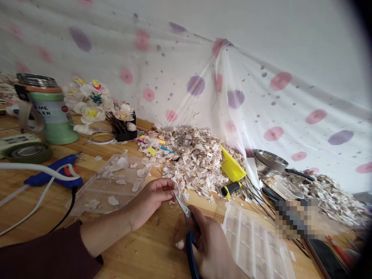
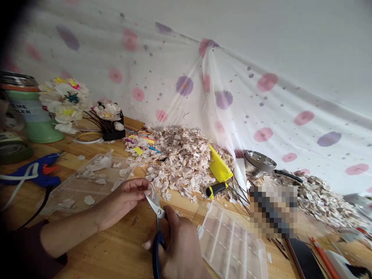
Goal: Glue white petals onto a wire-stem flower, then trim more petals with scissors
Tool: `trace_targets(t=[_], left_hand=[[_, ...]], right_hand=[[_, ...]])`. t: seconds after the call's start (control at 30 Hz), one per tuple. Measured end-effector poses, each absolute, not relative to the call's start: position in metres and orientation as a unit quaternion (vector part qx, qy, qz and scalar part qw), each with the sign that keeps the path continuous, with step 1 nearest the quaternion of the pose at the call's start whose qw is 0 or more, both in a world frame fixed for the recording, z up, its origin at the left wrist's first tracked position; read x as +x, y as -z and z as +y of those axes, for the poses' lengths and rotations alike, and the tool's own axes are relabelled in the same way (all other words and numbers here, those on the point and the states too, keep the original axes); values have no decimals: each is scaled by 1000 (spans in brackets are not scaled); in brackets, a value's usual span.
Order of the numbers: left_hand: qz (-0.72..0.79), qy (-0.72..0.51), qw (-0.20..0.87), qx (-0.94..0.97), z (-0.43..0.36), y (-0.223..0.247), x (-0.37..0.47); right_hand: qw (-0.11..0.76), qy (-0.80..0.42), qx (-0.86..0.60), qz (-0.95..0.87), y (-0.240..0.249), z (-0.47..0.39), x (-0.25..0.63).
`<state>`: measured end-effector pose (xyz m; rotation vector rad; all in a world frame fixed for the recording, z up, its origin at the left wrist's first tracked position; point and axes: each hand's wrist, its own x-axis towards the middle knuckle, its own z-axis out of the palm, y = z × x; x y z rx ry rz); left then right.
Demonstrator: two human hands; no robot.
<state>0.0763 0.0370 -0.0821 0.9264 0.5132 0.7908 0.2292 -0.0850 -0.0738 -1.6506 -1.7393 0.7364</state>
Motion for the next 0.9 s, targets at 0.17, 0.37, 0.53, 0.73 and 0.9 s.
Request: trace_targets(t=[0.17,0.37,0.53,0.73,0.9], left_hand=[[230,-354,799,427,38,83,76],[231,-348,799,432,38,83,76],[228,-347,798,437,38,83,76],[235,-344,795,440,39,85,76],[232,-348,792,446,39,86,77]], right_hand=[[295,-287,-638,-651,75,-86,230],[313,-304,-625,-647,74,-87,231],[317,-300,-625,-647,74,-86,231],[315,-300,-624,-649,74,-86,230],[305,-300,-630,-648,75,-84,229]])
